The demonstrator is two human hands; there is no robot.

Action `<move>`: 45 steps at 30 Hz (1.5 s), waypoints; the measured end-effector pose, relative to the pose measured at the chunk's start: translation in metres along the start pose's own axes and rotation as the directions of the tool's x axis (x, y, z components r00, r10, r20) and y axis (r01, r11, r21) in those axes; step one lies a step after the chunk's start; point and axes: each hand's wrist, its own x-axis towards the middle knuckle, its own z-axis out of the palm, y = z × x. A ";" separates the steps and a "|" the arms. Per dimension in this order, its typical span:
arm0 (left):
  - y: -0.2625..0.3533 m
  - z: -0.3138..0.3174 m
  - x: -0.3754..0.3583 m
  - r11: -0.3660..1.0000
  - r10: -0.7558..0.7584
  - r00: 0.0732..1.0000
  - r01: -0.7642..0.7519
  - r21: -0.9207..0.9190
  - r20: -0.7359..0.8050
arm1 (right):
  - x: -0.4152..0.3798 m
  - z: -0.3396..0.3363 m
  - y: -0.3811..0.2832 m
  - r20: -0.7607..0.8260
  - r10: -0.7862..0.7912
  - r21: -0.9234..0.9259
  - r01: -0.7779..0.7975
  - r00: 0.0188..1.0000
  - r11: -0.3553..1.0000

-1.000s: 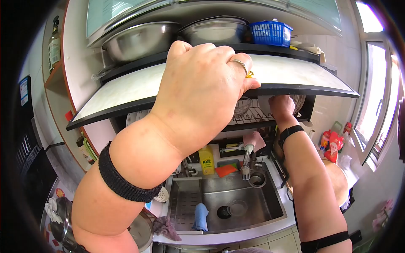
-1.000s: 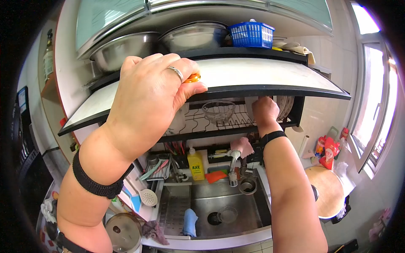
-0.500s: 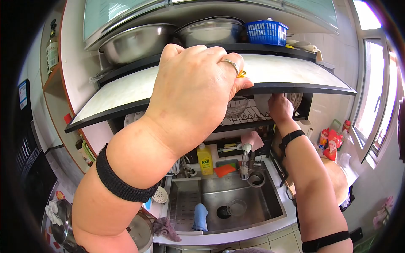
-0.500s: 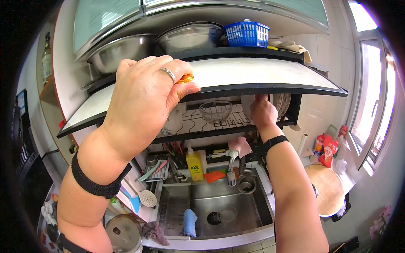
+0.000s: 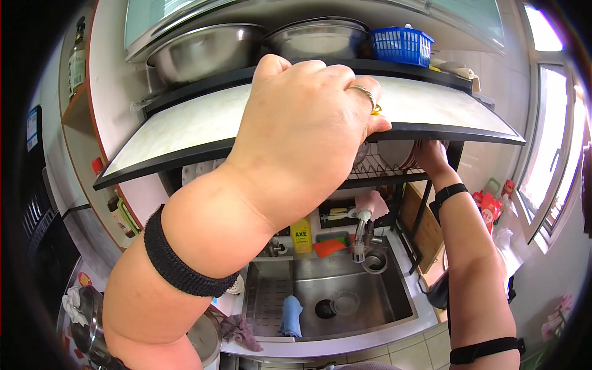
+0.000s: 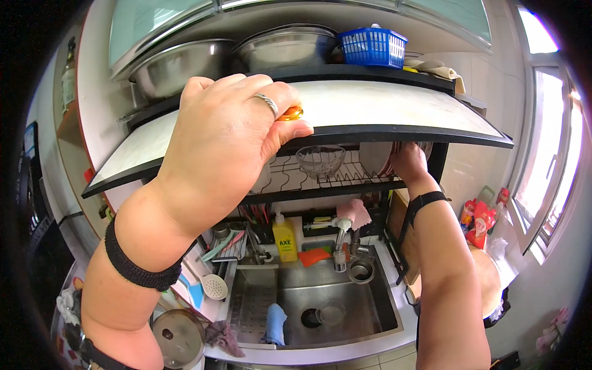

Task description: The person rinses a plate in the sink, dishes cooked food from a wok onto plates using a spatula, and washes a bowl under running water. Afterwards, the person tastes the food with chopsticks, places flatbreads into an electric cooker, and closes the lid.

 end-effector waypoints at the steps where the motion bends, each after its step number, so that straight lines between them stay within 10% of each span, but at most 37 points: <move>1: 0.000 0.001 0.000 1.000 -0.002 1.000 0.002 0.003 0.003 | -0.001 -0.003 -0.007 0.023 0.058 0.010 -0.058 0.998 0.998; 9: -0.004 0.003 0.004 0.999 -0.032 0.999 0.032 -0.005 0.003 | -0.001 -0.002 -0.011 0.112 0.219 -0.022 -0.218 0.969 0.976; 18: -0.005 0.004 0.007 0.999 -0.050 0.999 0.050 0.008 -0.002 | 0.006 0.000 0.008 0.086 0.046 0.072 -0.052 0.995 0.996; 20: -0.007 0.007 0.006 1.000 -0.030 0.999 0.030 -0.006 -0.037 | 0.004 -0.007 0.009 0.022 -0.199 0.092 0.196 0.980 0.976; 29: -0.010 0.010 0.006 0.995 -0.018 0.997 0.011 -0.094 -0.074 | 0.014 -0.004 -0.004 0.121 0.048 0.020 -0.050 0.992 0.999; 45: -0.014 0.014 0.005 0.992 0.005 0.993 -0.020 -0.121 -0.122 | 0.042 -0.020 -0.005 0.030 -0.134 0.060 0.132 0.991 0.989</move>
